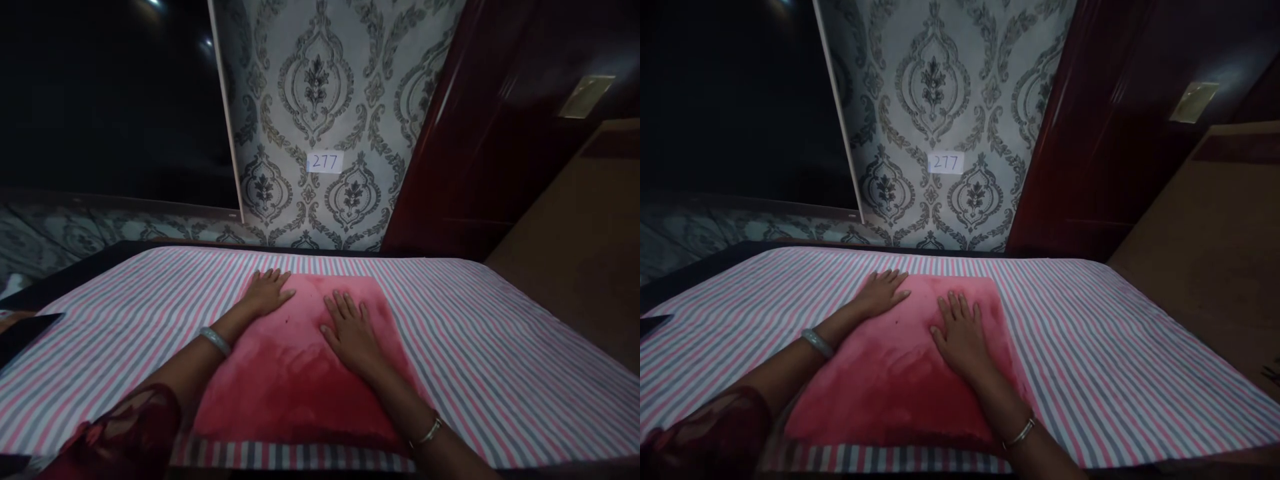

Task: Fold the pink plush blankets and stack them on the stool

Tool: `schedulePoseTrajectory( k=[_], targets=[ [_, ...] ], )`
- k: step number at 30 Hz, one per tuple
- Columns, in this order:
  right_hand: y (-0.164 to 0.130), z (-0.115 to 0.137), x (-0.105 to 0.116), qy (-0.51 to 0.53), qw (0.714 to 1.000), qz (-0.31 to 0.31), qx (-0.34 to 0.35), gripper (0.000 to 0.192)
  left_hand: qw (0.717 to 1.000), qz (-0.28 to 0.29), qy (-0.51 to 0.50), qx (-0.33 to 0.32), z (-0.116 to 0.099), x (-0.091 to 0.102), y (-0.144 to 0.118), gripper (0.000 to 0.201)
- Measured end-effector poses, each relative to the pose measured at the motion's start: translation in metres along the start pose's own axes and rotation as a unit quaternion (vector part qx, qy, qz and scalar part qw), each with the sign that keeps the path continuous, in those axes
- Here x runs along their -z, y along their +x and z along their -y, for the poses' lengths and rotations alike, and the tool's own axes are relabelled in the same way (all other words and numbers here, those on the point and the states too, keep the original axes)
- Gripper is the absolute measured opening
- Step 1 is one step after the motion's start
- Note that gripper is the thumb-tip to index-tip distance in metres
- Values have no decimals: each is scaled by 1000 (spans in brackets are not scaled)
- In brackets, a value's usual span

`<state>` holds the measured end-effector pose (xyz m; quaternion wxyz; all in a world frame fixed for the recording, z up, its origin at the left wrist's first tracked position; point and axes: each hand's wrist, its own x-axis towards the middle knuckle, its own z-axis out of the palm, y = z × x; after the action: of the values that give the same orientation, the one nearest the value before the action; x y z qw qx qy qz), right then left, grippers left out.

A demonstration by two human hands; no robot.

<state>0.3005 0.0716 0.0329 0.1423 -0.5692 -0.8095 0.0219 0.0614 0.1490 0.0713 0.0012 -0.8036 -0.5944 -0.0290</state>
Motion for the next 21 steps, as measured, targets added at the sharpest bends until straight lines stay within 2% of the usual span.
schedulePoseTrajectory(
  k=[4,6,8,11,13,16,21],
  targets=[
    [10,-12,11,17,999,38,11,65,999,-38,10,6,0,-7,0,73],
    [20,-27,18,16,999,42,8,65,999,-42,8,5,-1,-11,-1,72],
    [31,-45,22,-3,999,32,-24,64,999,-44,6,6,0,-12,-1,71],
    [41,-68,15,-17,996,25,-86,65,999,-42,-8,3,3,-11,2,71],
    [42,-77,6,-8,995,16,-103,66,999,-32,-26,6,5,-10,3,72],
    [39,-83,-4,6,996,-7,-88,67,999,-26,-43,14,7,-9,4,71],
    [37,-88,-8,24,997,-28,-72,66,998,-31,-59,11,9,-10,1,73]
  ],
)
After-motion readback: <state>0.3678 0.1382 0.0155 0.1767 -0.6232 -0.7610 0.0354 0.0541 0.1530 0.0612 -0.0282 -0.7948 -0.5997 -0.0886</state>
